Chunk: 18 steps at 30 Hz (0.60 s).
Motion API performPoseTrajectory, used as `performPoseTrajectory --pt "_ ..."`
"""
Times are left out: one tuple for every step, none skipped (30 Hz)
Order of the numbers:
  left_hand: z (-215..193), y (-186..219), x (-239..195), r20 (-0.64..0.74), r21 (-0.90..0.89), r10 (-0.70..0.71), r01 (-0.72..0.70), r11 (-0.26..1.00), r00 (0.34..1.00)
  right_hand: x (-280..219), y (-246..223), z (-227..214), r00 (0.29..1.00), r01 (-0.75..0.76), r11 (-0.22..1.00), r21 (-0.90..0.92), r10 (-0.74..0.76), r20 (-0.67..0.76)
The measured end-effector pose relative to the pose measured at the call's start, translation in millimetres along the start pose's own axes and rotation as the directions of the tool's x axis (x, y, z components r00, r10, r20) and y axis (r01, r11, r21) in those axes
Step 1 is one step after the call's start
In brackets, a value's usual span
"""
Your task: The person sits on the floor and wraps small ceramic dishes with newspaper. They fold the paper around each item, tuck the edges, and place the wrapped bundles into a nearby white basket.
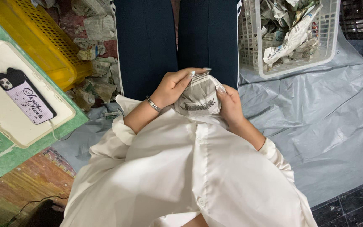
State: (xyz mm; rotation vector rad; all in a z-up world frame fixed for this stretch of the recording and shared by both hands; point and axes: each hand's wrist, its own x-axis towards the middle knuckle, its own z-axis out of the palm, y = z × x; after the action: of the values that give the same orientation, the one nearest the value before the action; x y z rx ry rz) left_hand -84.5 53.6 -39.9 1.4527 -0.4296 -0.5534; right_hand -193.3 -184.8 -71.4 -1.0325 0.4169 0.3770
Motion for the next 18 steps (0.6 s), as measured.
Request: performPoseTrajectory --pt "0.5 -2.0 -0.6 -0.02 -0.038 -0.001 0.001 0.999 1.0 1.6 -6.1 7.2 1.0 0.011 1.0 -0.002 -0.011 0.007" --pt "0.9 -4.0 -1.4 -0.04 -0.075 -0.003 0.0 0.997 0.999 1.5 -13.5 15.6 0.998 0.067 0.993 -0.094 -0.068 -0.001" --pt "1.7 -6.4 -2.2 -0.06 -0.114 -0.007 0.0 0.993 0.998 0.0 -21.5 24.8 0.992 0.119 0.975 -0.185 -0.122 -0.005" --pt "2.1 -9.4 -2.0 -0.064 -0.079 -0.064 0.059 0.995 0.996 -0.5 -29.9 34.3 0.984 0.169 0.947 -0.275 -0.177 -0.004" --pt "2.3 -12.9 -1.9 -0.069 -0.045 -0.12 0.117 0.992 0.99 -0.2 -38.5 43.0 0.97 0.243 0.941 -0.235 -0.237 0.054" --pt "2.4 -16.5 -2.4 -0.074 -0.011 -0.175 0.174 0.985 0.982 0.7 -46.7 50.4 0.949 0.313 0.93 -0.19 -0.297 0.111" --pt "2.0 -20.3 -2.8 -0.067 -0.049 -0.168 0.165 0.985 0.983 1.9 -53.7 56.2 0.92 0.379 0.915 -0.141 -0.355 0.167" --pt "2.1 -24.1 -3.6 -0.061 -0.087 -0.162 0.157 0.984 0.985 1.5 -60.0 58.9 0.946 0.297 0.947 -0.121 -0.274 0.173" --pt "2.2 -28.1 -4.6 -0.055 -0.124 -0.154 0.147 0.981 0.987 0.9 -65.2 58.3 0.964 0.214 0.972 -0.102 -0.193 0.182" --pt "3.6 -31.1 -6.4 -0.06 -0.129 -0.178 0.169 0.977 0.982 -0.8 -69.0 55.1 0.975 0.128 0.988 -0.084 -0.11 0.193" --pt "4.6 -33.9 -4.9 -0.065 -0.13 -0.194 0.184 0.974 0.979 -0.2 -70.8 50.5 0.99 0.015 0.999 -0.052 -0.007 0.144" --pt "5.6 -35.1 -4.1 -0.069 -0.131 -0.209 0.199 0.971 0.975 -1.4 -69.0 47.0 0.99 -0.098 0.995 -0.014 0.099 0.099" --pt "5.6 -34.5 -2.8 -0.105 -0.139 -0.238 0.223 0.965 0.965 0.2 -67.0 43.2 0.978 -0.2 0.979 0.023 0.198 0.064" --pt "7.5 -32.4 -4.2 -0.141 -0.149 -0.267 0.247 0.958 0.953 -0.3 -62.4 40.7 0.979 -0.2 0.979 0.025 0.199 0.032" --pt "9.6 -30.7 -5.6 -0.178 -0.161 -0.298 0.271 0.949 0.938 -1.4 -55.0 39.0 0.98 -0.201 0.979 0.028 0.201 0.002" --pt "10.9 -29.1 -5.6 -0.185 -0.227 -0.368 0.325 0.918 0.911 -1.2 -49.2 36.2 0.979 -0.202 0.979 0.031 0.203 -0.028" --pt "12.5 -26.6 -5.6 -0.186 -0.295 -0.439 0.376 0.878 0.879 -0.3 -45.7 32.8 0.978 -0.206 0.977 0.051 0.205 0.029" --pt "12.9 -23.9 -4.6 -0.181 -0.362 -0.507 0.423 0.831 0.843 2.7 -43.2 29.7 0.975 -0.211 0.975 0.069 0.205 0.086"
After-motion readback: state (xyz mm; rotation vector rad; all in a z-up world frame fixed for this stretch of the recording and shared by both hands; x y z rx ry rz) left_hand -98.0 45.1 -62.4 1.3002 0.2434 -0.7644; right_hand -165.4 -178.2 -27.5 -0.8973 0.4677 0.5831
